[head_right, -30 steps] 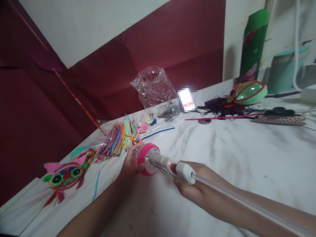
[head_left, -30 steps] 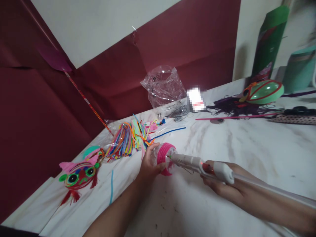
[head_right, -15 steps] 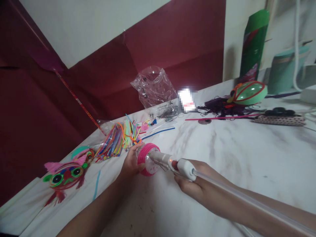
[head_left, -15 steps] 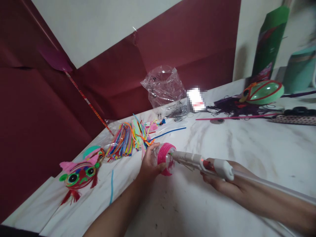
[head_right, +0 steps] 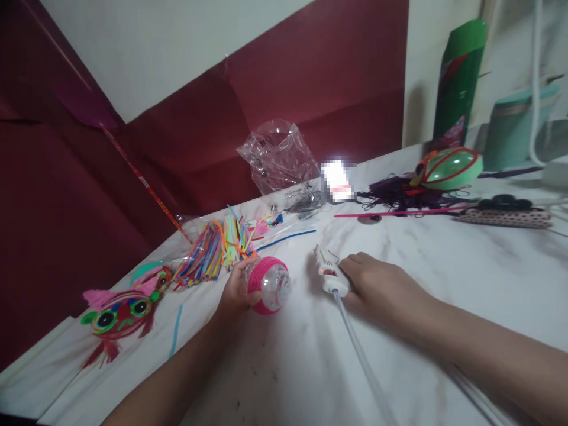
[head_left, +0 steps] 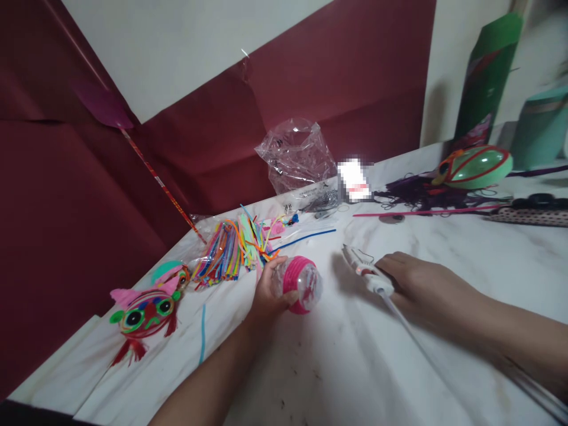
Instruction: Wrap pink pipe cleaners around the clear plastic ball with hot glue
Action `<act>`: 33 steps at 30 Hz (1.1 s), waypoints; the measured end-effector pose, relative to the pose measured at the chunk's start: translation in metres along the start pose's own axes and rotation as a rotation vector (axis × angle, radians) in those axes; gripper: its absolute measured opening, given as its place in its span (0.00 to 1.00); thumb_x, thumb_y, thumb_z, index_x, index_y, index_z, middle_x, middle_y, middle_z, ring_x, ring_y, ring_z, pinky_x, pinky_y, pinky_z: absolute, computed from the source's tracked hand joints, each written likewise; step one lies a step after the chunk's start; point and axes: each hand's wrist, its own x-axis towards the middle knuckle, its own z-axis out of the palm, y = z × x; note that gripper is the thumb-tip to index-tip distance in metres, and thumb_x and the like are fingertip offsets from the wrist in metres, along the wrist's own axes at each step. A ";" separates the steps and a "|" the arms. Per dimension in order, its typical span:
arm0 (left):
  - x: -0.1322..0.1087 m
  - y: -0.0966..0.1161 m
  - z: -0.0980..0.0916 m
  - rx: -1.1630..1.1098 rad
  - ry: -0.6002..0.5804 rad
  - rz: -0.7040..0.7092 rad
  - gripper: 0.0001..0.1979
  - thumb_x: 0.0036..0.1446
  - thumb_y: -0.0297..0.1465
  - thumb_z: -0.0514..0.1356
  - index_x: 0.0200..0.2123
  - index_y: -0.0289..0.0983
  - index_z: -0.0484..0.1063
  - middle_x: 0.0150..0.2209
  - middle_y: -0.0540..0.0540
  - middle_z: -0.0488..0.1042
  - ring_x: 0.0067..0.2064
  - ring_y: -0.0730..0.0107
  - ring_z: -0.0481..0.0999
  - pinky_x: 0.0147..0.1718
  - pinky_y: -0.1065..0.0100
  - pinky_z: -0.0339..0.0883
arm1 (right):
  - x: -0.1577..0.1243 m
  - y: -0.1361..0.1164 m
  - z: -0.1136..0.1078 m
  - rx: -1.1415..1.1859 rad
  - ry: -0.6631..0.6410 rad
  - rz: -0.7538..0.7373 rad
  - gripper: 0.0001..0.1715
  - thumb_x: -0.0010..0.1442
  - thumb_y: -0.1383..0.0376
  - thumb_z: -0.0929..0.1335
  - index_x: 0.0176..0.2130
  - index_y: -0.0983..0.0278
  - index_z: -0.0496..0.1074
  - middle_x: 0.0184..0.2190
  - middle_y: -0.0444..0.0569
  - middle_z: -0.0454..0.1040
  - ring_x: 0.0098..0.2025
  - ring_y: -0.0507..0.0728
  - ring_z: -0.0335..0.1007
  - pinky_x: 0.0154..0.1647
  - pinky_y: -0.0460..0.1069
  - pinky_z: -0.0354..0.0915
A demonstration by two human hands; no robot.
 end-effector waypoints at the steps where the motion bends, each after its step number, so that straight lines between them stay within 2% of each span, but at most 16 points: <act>1: 0.000 0.000 -0.001 0.003 0.011 -0.006 0.45 0.29 0.50 0.74 0.50 0.38 0.66 0.50 0.38 0.73 0.50 0.49 0.74 0.49 0.55 0.68 | 0.002 0.004 0.003 -0.059 -0.031 -0.013 0.05 0.57 0.68 0.64 0.32 0.62 0.69 0.32 0.53 0.75 0.32 0.60 0.73 0.30 0.51 0.66; 5: -0.001 -0.002 -0.004 -0.007 -0.013 -0.014 0.45 0.30 0.50 0.74 0.51 0.38 0.66 0.51 0.39 0.72 0.51 0.50 0.74 0.50 0.56 0.68 | 0.007 0.013 0.013 -0.132 -0.086 -0.036 0.02 0.50 0.69 0.68 0.29 0.63 0.69 0.30 0.53 0.75 0.34 0.62 0.73 0.28 0.51 0.65; 11: -0.001 -0.003 -0.005 -0.020 -0.075 -0.030 0.43 0.33 0.47 0.74 0.52 0.39 0.64 0.46 0.42 0.74 0.44 0.57 0.76 0.42 0.61 0.70 | 0.004 0.014 0.008 -0.122 -0.171 -0.065 0.02 0.50 0.68 0.69 0.29 0.63 0.71 0.29 0.53 0.75 0.35 0.64 0.73 0.29 0.53 0.68; 13: -0.001 0.000 -0.004 -0.029 -0.110 -0.024 0.42 0.33 0.46 0.75 0.51 0.40 0.65 0.47 0.42 0.73 0.44 0.58 0.76 0.42 0.62 0.70 | 0.002 0.006 0.002 -0.079 -0.133 -0.141 0.01 0.53 0.68 0.68 0.31 0.63 0.72 0.29 0.53 0.75 0.37 0.65 0.73 0.32 0.56 0.69; 16: -0.002 0.007 -0.002 -0.017 -0.158 -0.029 0.42 0.33 0.46 0.75 0.51 0.40 0.65 0.48 0.41 0.72 0.43 0.59 0.75 0.41 0.62 0.70 | -0.001 -0.019 -0.004 0.106 0.019 -0.283 0.11 0.64 0.68 0.62 0.39 0.64 0.74 0.32 0.53 0.75 0.36 0.60 0.73 0.34 0.53 0.70; 19: -0.005 0.013 0.000 0.032 -0.174 -0.030 0.42 0.35 0.47 0.74 0.52 0.39 0.64 0.48 0.40 0.72 0.44 0.57 0.75 0.41 0.61 0.70 | -0.001 -0.047 -0.006 0.241 0.149 -0.464 0.16 0.64 0.72 0.59 0.47 0.67 0.72 0.32 0.53 0.75 0.33 0.57 0.73 0.32 0.50 0.70; 23: -0.008 0.020 0.002 0.100 -0.159 -0.027 0.43 0.35 0.48 0.73 0.53 0.38 0.63 0.48 0.39 0.72 0.48 0.52 0.74 0.46 0.56 0.69 | 0.004 -0.066 -0.001 0.176 0.179 -0.557 0.21 0.65 0.73 0.59 0.55 0.69 0.68 0.35 0.54 0.76 0.35 0.58 0.71 0.32 0.51 0.70; 26: -0.010 0.023 0.003 0.149 -0.143 0.000 0.43 0.35 0.49 0.73 0.52 0.38 0.64 0.52 0.38 0.70 0.53 0.48 0.71 0.52 0.53 0.66 | 0.009 -0.070 0.006 0.072 0.179 -0.609 0.24 0.66 0.74 0.58 0.59 0.70 0.65 0.36 0.55 0.76 0.36 0.60 0.71 0.34 0.54 0.71; 30: -0.012 0.026 0.005 0.210 -0.119 0.066 0.41 0.33 0.48 0.73 0.51 0.39 0.67 0.56 0.38 0.67 0.59 0.45 0.66 0.58 0.51 0.59 | 0.010 -0.076 0.017 -0.057 0.170 -0.637 0.25 0.64 0.76 0.58 0.58 0.74 0.66 0.35 0.57 0.76 0.34 0.62 0.71 0.29 0.57 0.72; 33: -0.012 0.027 0.005 0.219 -0.124 0.076 0.39 0.34 0.45 0.73 0.51 0.39 0.67 0.57 0.38 0.67 0.61 0.44 0.64 0.59 0.51 0.58 | 0.009 -0.080 0.023 -0.078 0.204 -0.637 0.24 0.64 0.76 0.58 0.56 0.76 0.68 0.34 0.58 0.77 0.34 0.62 0.71 0.28 0.56 0.72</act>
